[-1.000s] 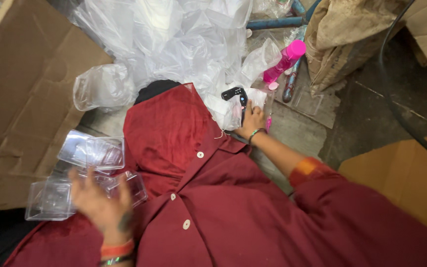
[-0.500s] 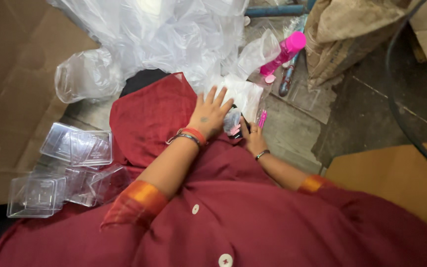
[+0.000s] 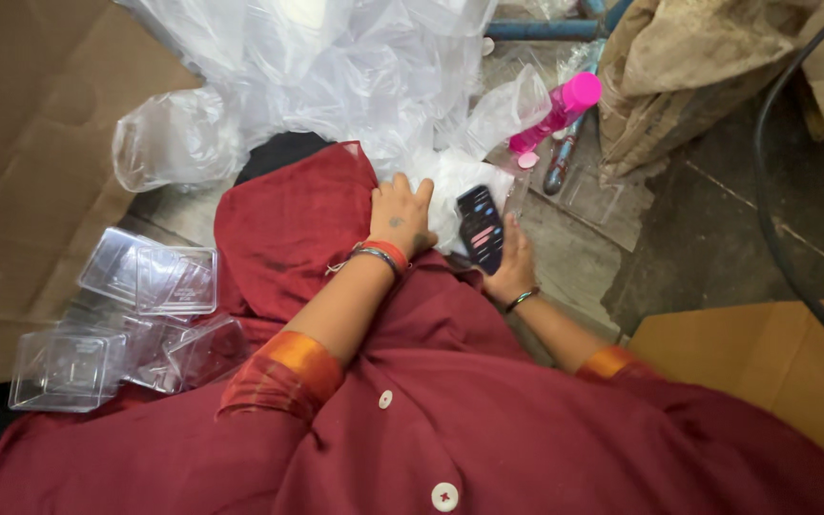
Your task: The person sits on the floor and unpacks clear plastic containers from a cardboard box. They remove the containers one by one, place them on their lap, and handle a white foam block separately.
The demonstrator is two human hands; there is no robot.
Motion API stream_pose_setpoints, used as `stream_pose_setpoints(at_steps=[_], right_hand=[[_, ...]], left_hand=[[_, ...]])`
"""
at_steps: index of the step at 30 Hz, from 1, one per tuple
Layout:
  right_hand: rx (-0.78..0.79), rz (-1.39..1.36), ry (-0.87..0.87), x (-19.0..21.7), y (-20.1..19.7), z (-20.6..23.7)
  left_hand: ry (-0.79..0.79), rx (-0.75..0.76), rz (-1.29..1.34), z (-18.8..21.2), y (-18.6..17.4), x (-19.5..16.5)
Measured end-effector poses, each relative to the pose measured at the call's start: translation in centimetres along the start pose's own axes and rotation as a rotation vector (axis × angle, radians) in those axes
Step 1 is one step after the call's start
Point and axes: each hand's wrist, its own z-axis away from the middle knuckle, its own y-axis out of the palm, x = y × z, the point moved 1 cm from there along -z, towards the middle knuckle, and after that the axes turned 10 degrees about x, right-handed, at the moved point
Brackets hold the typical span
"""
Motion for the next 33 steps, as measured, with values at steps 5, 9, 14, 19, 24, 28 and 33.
stream_pose_setpoints(at_steps=[5,9,14,19,24,28,33], right_hand=[[-0.130,0.012,0.254,-1.9,-2.0,-2.9],[-0.236,0.037,0.345,-4.6,-2.5,-2.8],[-0.167,0.045,0.510,-6.8,-2.5,-0.5],[-0.238,0.002,0.598,-6.3,-0.5,-1.2],[-0.224,0.102,0.831,-5.2,0.9,0.1],[-0.121,0.213,0.985,-4.6,0.8,1.1],[-0.320,0.317,0.494,-2.9,0.7,-0.3]], left_hand=[[0.121,-0.443,0.490,2.1,-2.8,0.8],[0.087,-0.761,0.604,1.8,-5.1,4.5],[0.105,-1.093,1.059,-0.8,-6.6,10.4],[-0.060,-0.889,0.639,-2.7,-5.1,12.4],[-0.127,-0.735,0.222,-3.1,-3.2,11.9],[-0.094,-0.776,0.226,-2.7,-3.0,11.8],[0.013,-0.880,0.266,-1.1,-3.3,11.8]])
